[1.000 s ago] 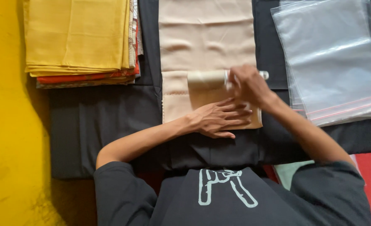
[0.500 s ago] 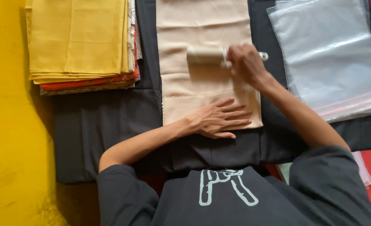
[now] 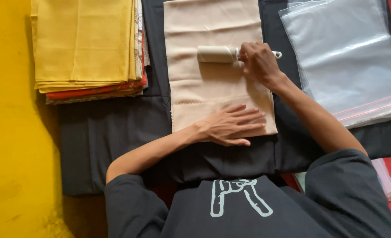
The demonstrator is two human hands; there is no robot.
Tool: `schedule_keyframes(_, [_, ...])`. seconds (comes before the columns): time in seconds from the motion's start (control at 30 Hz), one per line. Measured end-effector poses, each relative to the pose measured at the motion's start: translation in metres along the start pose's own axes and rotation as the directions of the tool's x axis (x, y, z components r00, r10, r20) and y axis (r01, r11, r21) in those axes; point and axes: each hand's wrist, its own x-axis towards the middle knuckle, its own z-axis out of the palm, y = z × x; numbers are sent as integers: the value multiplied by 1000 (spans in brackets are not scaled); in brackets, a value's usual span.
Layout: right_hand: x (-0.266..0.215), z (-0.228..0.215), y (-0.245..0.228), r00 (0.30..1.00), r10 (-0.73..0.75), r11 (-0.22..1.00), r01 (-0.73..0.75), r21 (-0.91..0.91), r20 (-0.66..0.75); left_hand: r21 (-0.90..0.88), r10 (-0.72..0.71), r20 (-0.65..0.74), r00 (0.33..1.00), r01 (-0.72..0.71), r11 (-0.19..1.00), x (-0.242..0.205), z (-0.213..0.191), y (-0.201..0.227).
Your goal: Using a lint roller to clean a piece of fabric and then folding it on a work table.
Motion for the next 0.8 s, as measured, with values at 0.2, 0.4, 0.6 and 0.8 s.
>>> schedule_keyframes(0.2, [-45,-50,6,998,67,997,-67,30,-3,-113,-280,-355,892,256,960,7,-52,-14])
schedule_keyframes(0.4, [-90,-102,-27,995,98,993,-97,74,-14,-75,-451,-284,846,449,890,1,-69,-29])
schedule_keyframes(0.6, [-118,-98,-12,996,92,996,-91,-16,14,-73,-450,-30,893,447,892,-2,-68,-44])
schedule_keyframes(0.8, [-147,-137,-24,994,104,988,-107,113,30,-52,-301,-62,951,299,953,23,-85,-76])
